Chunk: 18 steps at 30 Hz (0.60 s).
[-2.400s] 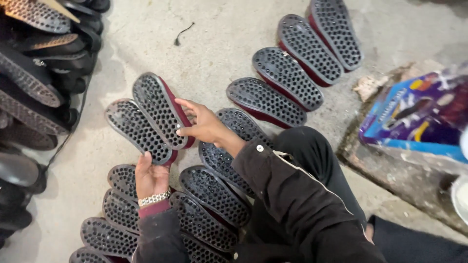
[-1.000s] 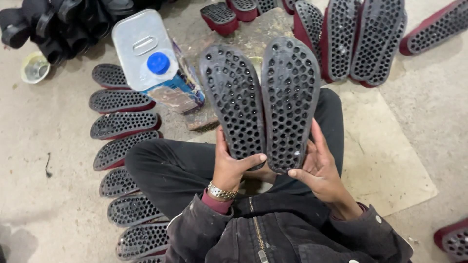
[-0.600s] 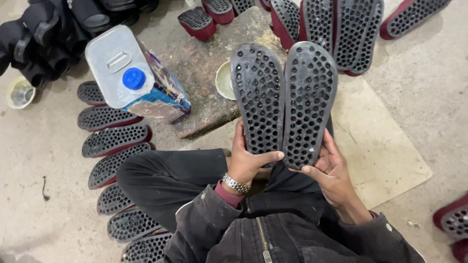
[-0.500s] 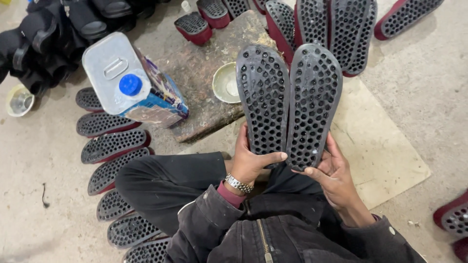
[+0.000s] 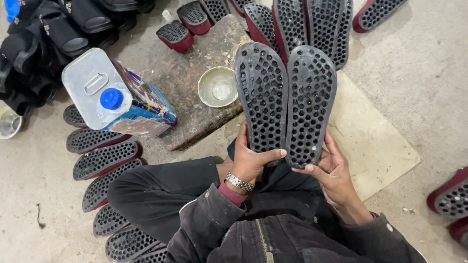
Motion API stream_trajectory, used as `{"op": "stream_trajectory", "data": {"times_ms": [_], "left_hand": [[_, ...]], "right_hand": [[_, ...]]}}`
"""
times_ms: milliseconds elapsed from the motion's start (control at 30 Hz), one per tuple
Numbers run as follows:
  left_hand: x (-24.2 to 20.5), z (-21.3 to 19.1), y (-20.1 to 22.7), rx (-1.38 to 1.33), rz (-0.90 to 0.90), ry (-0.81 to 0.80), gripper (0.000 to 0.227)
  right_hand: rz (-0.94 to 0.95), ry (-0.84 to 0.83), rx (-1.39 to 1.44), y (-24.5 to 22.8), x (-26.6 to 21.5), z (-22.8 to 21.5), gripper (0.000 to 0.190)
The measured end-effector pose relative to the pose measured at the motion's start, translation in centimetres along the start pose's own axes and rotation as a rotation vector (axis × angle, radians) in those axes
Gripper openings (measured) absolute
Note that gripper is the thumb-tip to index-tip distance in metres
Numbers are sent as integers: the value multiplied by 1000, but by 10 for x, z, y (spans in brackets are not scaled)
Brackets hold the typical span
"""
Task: The person applies a liquid from a bowl to the soles of multiple shoes by hand, then places the shoes back in rows on the floor.
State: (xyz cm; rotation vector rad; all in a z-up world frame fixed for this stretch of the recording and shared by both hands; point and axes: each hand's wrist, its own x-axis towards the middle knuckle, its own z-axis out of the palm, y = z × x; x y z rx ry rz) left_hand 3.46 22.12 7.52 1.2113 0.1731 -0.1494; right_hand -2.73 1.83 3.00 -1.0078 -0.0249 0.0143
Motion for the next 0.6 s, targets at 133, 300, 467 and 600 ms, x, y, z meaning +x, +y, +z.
{"op": "stream_trajectory", "data": {"times_ms": [133, 300, 467, 600], "left_hand": [[0, -1, -1, -2, 4, -3, 99], [-1, -4, 1, 28, -9, 12, 102], [-1, -8, -6, 22, -23, 16, 104], [0, -8, -3, 14, -31, 13, 103]], "right_hand": [[-25, -14, 8, 1, 2, 2, 97], [-8, -20, 7, 6, 1, -2, 98], [-4, -19, 1, 5, 2, 1, 97], [2, -20, -8, 6, 3, 0, 98]]}}
